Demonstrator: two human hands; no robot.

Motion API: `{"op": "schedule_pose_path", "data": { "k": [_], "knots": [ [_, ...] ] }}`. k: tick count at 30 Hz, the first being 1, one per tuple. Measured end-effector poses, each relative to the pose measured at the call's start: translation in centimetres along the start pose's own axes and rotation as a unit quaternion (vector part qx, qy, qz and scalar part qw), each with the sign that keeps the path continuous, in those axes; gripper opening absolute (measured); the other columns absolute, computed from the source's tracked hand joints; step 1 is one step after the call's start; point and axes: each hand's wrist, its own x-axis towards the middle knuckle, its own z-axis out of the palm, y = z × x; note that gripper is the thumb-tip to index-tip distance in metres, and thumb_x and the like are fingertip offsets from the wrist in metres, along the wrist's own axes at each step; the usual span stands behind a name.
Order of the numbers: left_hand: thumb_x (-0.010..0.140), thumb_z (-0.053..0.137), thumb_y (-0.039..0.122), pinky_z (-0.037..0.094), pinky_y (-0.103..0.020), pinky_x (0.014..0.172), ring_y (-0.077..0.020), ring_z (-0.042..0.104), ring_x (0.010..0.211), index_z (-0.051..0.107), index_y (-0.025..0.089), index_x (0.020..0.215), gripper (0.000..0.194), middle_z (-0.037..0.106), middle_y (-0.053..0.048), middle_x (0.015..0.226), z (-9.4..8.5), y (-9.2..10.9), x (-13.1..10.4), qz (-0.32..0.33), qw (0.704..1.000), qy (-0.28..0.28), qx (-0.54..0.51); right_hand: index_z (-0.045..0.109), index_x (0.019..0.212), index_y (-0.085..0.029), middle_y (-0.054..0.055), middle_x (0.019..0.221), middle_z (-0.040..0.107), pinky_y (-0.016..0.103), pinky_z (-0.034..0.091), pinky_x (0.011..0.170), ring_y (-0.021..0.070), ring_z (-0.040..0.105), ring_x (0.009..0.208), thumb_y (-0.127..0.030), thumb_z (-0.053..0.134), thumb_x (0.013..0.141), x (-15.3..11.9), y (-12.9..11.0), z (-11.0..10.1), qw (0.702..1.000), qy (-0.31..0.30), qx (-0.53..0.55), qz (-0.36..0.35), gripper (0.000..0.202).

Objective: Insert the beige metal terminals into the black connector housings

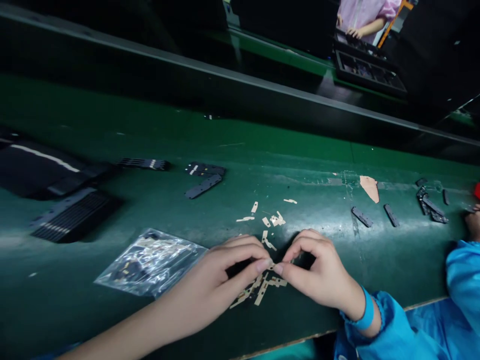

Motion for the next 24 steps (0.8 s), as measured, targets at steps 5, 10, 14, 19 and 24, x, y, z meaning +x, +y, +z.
{"op": "schedule_pose_path", "data": {
  "k": [5,10,14,19,24],
  "knots": [
    [0.107,0.04,0.029,0.04,-0.035,0.081,-0.0197,0.057,0.082,0.057,0.022,0.085,0.029,0.058,0.001,0.083,-2.7,1.1,0.4,0.004,0.999,-0.017,0.046,0.076,0.083,-0.02,0.001,0.081,0.068,0.029,0.044,0.067,0.0158,0.061,0.074,-0.017,0.073,0.085,2.2,-1.5,0.7,0.994,-0.08,0.066,0.039,0.005],
    [0.108,0.038,0.026,0.038,-0.034,0.08,-0.0196,0.056,0.083,0.051,0.022,0.082,0.029,0.056,0.002,0.082,-4.4,1.9,0.5,0.057,0.992,-0.037,0.109,0.077,0.084,-0.02,0.0,0.081,0.067,0.027,0.042,0.063,0.0139,0.056,0.071,-0.014,0.07,0.085,3.8,-2.3,0.5,0.988,-0.112,0.089,0.048,0.01],
    [0.104,0.05,0.026,0.04,-0.034,0.079,-0.0201,0.058,0.083,0.059,0.022,0.089,0.018,0.06,0.001,0.085,-4.0,0.9,0.8,0.052,0.99,0.06,0.116,0.076,0.079,-0.02,-0.001,0.075,0.064,0.025,0.04,0.06,0.0131,0.053,0.067,-0.016,0.071,0.085,4.5,-2.3,0.6,0.988,-0.117,0.087,0.05,0.009],
    [0.101,0.058,0.022,0.042,-0.034,0.077,-0.0191,0.063,0.079,0.07,0.022,0.088,0.017,0.07,0.001,0.083,-3.0,-0.4,0.9,0.078,0.974,0.18,0.114,0.074,0.077,-0.02,0.0,0.075,0.065,0.025,0.041,0.06,0.0132,0.055,0.067,-0.013,0.067,0.086,4.8,-1.6,1.4,0.999,-0.019,0.045,0.004,0.013],
    [0.103,0.051,0.017,0.045,-0.033,0.074,-0.0178,0.064,0.076,0.074,0.022,0.094,0.026,0.073,0.0,0.083,-2.8,-0.1,0.7,0.09,0.986,0.115,0.083,0.075,0.081,-0.02,0.0,0.076,0.066,0.026,0.043,0.061,0.0144,0.058,0.068,-0.012,0.066,0.087,4.5,-0.9,2.1,0.999,0.011,0.005,-0.03,0.013]
  ]
}}
